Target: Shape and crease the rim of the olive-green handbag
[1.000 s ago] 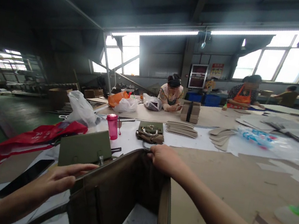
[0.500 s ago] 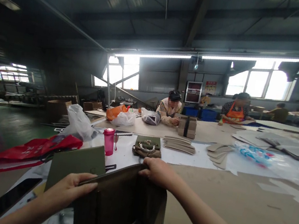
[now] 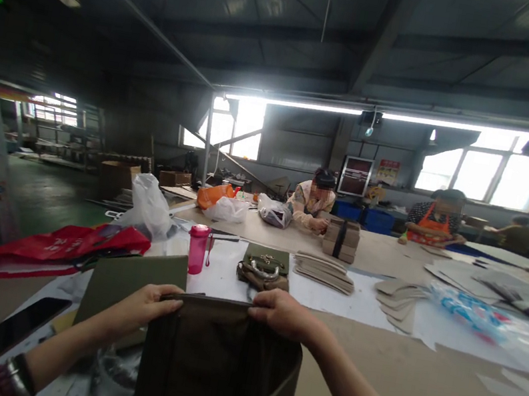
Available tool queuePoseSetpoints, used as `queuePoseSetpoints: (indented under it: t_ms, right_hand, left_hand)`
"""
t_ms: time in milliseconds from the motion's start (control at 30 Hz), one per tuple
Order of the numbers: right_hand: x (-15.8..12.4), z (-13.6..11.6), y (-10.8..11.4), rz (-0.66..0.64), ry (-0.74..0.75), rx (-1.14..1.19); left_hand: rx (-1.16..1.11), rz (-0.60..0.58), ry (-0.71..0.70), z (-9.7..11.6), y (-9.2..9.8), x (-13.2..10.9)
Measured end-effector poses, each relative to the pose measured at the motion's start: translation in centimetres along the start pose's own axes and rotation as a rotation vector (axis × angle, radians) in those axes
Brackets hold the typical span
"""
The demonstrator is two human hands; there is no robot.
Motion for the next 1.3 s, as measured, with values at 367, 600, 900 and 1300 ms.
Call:
queuePoseSetpoints:
  t_ms: [367,600,900,1300]
  right_hand:
    - [1.3,0.3,0.7,-0.129,0.041,0.079]
    - [1.6,0.0,0.8,-0.112,0.016,0.069]
    - [-0.1,-0.4,0.6,0.003,-0.044,0.038]
    - [-4.8,-3.0,-0.4,0.470,0.050,-0.523]
  left_hand:
    - [0.109,-0.096,-0.024,-1.2,1.4,1.8]
    - [0.594,-0.190,-0.202,3.6,-1.4,3.7]
    - [0.341,-0.533,0.059,4.3,-4.8,4.9]
    - [0.240,-0.434,0.137,4.9,-6.7,4.3]
Point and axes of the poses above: each hand's wrist, its own x-axis towards the middle knuckle, its own y-axis out of the back of the hand, z = x × y, the point moved 1 cm from there along x, towards the middle knuckle, and after that the axes turned 8 degrees about -y, right-handed, at the moved point
